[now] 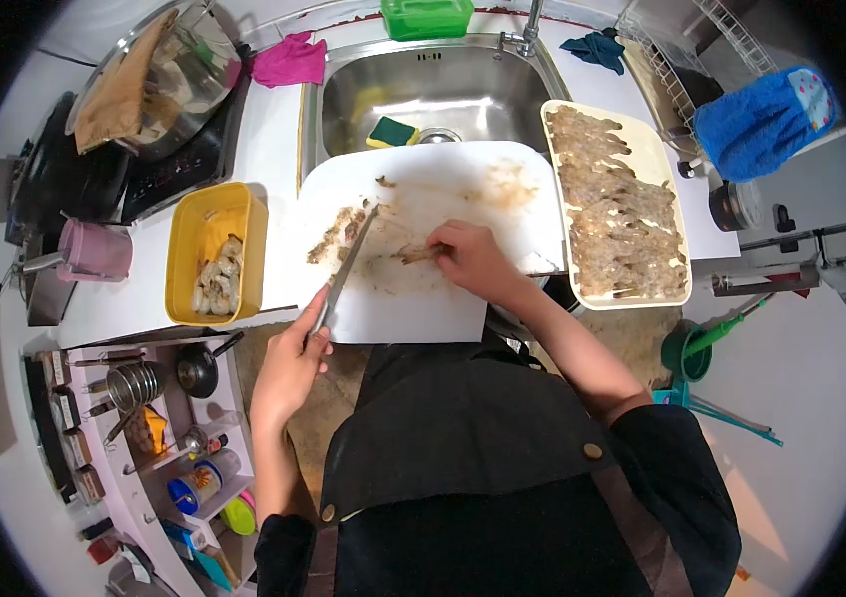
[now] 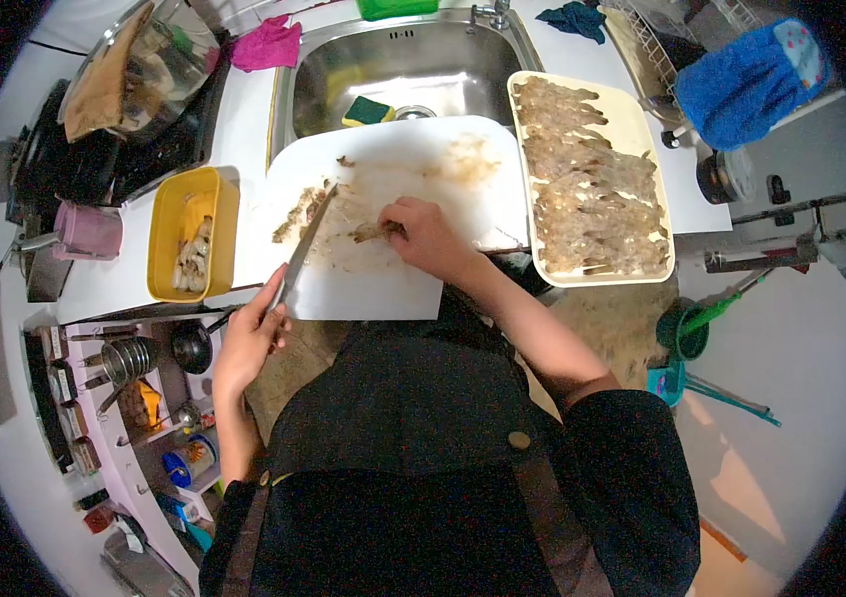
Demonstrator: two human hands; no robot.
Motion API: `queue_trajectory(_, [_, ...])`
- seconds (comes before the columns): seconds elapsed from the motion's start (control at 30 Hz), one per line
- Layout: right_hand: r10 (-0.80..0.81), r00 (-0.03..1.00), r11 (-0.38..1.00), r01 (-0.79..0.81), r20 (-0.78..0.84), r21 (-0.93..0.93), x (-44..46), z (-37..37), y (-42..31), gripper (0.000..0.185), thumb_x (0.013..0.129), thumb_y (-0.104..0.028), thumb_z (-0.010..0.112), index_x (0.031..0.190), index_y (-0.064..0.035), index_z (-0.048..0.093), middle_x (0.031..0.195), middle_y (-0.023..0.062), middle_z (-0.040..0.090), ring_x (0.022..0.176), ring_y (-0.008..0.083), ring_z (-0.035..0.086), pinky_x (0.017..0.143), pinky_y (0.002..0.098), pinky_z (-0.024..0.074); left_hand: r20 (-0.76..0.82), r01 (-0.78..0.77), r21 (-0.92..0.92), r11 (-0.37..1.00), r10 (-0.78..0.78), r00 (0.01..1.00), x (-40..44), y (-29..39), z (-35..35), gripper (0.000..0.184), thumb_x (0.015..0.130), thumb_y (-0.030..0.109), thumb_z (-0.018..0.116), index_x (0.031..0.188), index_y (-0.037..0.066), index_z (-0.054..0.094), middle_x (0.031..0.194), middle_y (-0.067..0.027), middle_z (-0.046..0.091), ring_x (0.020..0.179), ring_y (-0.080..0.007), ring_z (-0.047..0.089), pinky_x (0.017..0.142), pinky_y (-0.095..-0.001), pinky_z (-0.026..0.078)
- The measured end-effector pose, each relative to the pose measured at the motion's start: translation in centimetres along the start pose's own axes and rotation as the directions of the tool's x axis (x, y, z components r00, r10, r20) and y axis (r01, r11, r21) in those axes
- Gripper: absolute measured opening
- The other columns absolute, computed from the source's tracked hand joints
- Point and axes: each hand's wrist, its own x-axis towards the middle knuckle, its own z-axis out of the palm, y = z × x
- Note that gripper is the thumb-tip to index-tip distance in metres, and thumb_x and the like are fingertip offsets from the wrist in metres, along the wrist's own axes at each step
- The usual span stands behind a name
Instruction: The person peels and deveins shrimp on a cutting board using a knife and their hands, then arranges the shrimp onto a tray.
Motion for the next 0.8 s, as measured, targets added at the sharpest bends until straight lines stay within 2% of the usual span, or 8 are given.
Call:
queue_trajectory(0.1, [-0.023, 0.999, 0.999, 0.024, -0.028, 0.038, -0.2, -0.1, 0.1, 0.021, 0.071, 0.009, 0.06, 0.089, -0.0003, 0.064, 0.085, 0.0122, 0.062, 0.073, 0.026, 0.065, 0.067, 0.0321, 0.0525, 0.044, -0.042, -0.036, 0.998, 0.043, 0.998, -0.5, 1.3, 0.2, 0.053, 0.099, 0.01, 0.046, 0.147, 0.03, 0.038, 0.073, -0.0004, 0.056, 0.059, -0.0067, 0.047, 0.058, -0.0229, 0.045])
queue_trajectory(0.2, [-0.08, 0.995, 0.996, 0.083, -0.062, 0.041, -0.2, 0.3, 0.5, 0.023, 0.07, 0.01, 0.059, 0.089, -0.0008, 0.064, 0.086, 0.0125, 0.063, 0.073, 0.026, 0.065, 0.066, 0.0325, 0.0526, 0.114, -0.179, 0.086, 0.98, 0.169, 0.979, 0.5, 1.4, 1.0, 0.054, 0.098, 0.01, 0.047, 0.147, 0.03, 0.037, 0.071, -0.002, 0.055, 0.058, -0.0078, 0.047, 0.059, -0.0251, 0.046])
queue_trajectory(0.33, [-0.072, 0.996, 0.994, 0.076, -0.048, 0.081, 0.0, 0.0, 0.2, 0.023, 0.069, 0.01, 0.058, 0.088, -0.0009, 0.064, 0.087, 0.0136, 0.064, 0.075, 0.0285, 0.065, 0.067, 0.0346, 0.0526, 0.11, -0.349, 0.281, 0.894, 0.331, 0.937, 2.4, 1.9, 2.0, 0.053, 0.095, 0.007, 0.048, 0.145, 0.025, 0.041, 0.073, -0.0145, 0.057, 0.064, -0.0193, 0.054, 0.071, -0.0338, 0.049])
queue_trajectory(0.4, [-0.033, 0.999, 0.995, 0.036, -0.032, 0.098, 0.0, -0.2, -0.1, 0.02, 0.07, 0.007, 0.059, 0.088, -0.0007, 0.064, 0.087, 0.0164, 0.064, 0.078, 0.0334, 0.064, 0.068, 0.0384, 0.0518, 0.114, -0.364, 0.294, 0.884, 0.345, 0.931, 3.1, 2.0, 2.1, 0.053, 0.094, 0.007, 0.049, 0.144, 0.024, 0.042, 0.074, -0.0172, 0.056, 0.066, -0.0227, 0.055, 0.074, -0.0354, 0.049])
queue_trajectory(0.5, [-0.036, 0.998, 0.995, 0.04, -0.046, 0.092, 0.1, 0.0, 0.4, 0.019, 0.07, 0.007, 0.058, 0.086, -0.0005, 0.064, 0.083, 0.016, 0.064, 0.078, 0.0328, 0.065, 0.068, 0.0373, 0.052, 0.148, -0.34, 0.303, 0.891, 0.308, 0.94, 3.3, 2.5, 1.8, 0.053, 0.094, 0.007, 0.049, 0.143, 0.024, 0.043, 0.075, -0.019, 0.056, 0.066, -0.0243, 0.054, 0.075, -0.0359, 0.049])
queue_trajectory(0.63, [0.024, 0.999, 0.996, -0.021, -0.023, 0.087, 0.2, 0.0, 0.9, 0.025, 0.069, 0.011, 0.056, 0.088, -0.0004, 0.066, 0.083, 0.0118, 0.065, 0.073, 0.0221, 0.066, 0.064, 0.0299, 0.0523, 0.131, -0.402, 0.3, 0.865, 0.38, 0.916, 3.2, 1.2, 1.2, 0.053, 0.094, 0.007, 0.05, 0.143, 0.025, 0.043, 0.074, -0.0191, 0.055, 0.066, -0.024, 0.054, 0.075, -0.0358, 0.048])
queue_trajectory(0.73, [0.04, 0.999, 0.996, -0.037, -0.033, 0.086, 0.4, -0.4, 0.8, 0.024, 0.069, 0.012, 0.056, 0.087, 0.0004, 0.066, 0.083, 0.0114, 0.063, 0.073, 0.0218, 0.066, 0.065, 0.0292, 0.0526, 0.147, -0.352, 0.368, 0.861, 0.32, 0.936, 2.4, 0.1, 0.0, 0.054, 0.094, 0.007, 0.05, 0.143, 0.026, 0.043, 0.075, -0.0186, 0.056, 0.066, -0.0228, 0.054, 0.076, -0.0357, 0.049])
queue_trajectory(0.8, [0.05, 0.998, 0.995, -0.047, -0.029, 0.082, 0.5, -0.8, 0.5, 0.023, 0.069, 0.013, 0.055, 0.087, 0.0014, 0.066, 0.085, 0.0109, 0.062, 0.074, 0.0211, 0.066, 0.067, 0.0285, 0.0531, 0.191, -0.276, 0.312, 0.909, 0.225, 0.955, 1.7, -0.4, -1.3, 0.054, 0.094, 0.006, 0.05, 0.144, 0.027, 0.043, 0.074, -0.0157, 0.057, 0.065, -0.0203, 0.053, 0.073, -0.0345, 0.049])
